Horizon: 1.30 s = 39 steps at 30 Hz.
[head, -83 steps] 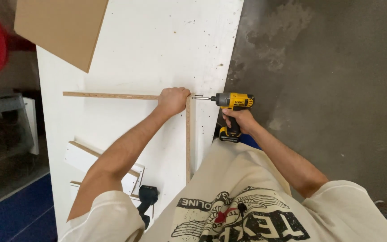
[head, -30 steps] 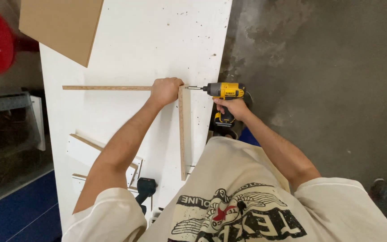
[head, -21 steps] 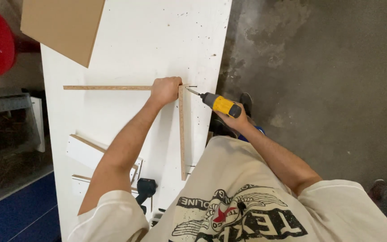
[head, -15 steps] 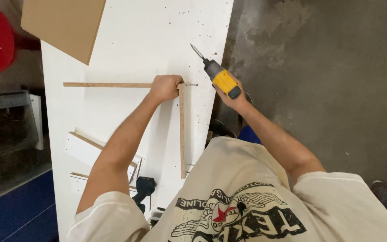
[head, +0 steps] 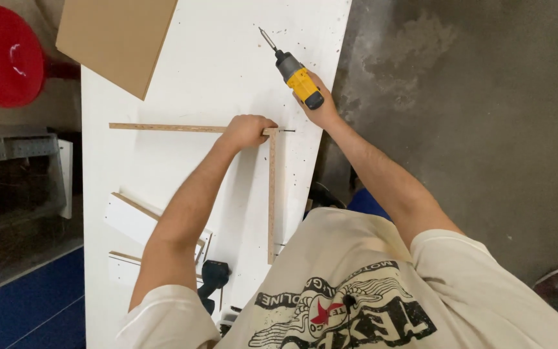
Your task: Assembling wooden drawer components by aligning panels and fastening them with screws using a power drill.
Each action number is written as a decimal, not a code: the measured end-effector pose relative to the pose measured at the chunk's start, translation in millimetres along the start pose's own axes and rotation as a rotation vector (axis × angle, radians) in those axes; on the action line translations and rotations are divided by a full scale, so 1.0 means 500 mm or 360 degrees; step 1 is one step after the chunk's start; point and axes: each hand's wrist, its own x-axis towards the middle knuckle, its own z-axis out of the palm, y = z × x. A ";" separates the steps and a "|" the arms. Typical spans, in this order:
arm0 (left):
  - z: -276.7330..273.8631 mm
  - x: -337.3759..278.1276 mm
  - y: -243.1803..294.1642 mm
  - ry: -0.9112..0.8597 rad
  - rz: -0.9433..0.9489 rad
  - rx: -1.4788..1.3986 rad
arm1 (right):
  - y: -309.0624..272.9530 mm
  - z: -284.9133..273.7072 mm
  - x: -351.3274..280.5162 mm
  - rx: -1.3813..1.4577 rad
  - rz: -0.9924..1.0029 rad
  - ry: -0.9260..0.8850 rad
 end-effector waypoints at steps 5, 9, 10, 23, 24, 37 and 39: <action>0.026 -0.003 -0.021 -0.0032 0.0014 0.0045 | 0.034 -0.010 -0.159 0.0226 0.0297 0.0248; 0.000 -0.046 -0.008 0.0020 0.0031 0.0037 | 0.045 0.055 -0.207 0.1412 0.1383 -0.0230; -0.004 -0.055 -0.004 0.0020 0.0030 0.0037 | 0.052 0.072 -0.201 0.1412 0.1384 -0.0231; 0.004 -0.061 -0.025 0.0171 0.0039 -0.0059 | 0.079 0.119 -0.177 0.1880 0.1623 -0.0437; 0.007 -0.063 -0.024 0.0180 0.0038 -0.0052 | 0.062 0.122 -0.172 0.1917 0.1614 -0.0471; 0.069 0.028 -0.052 0.0105 0.0007 0.0027 | -0.126 0.080 -0.236 0.0009 0.0742 -0.0247; 0.079 0.037 -0.060 0.0123 -0.0006 0.0029 | -0.135 0.094 -0.242 0.0106 0.0644 -0.0388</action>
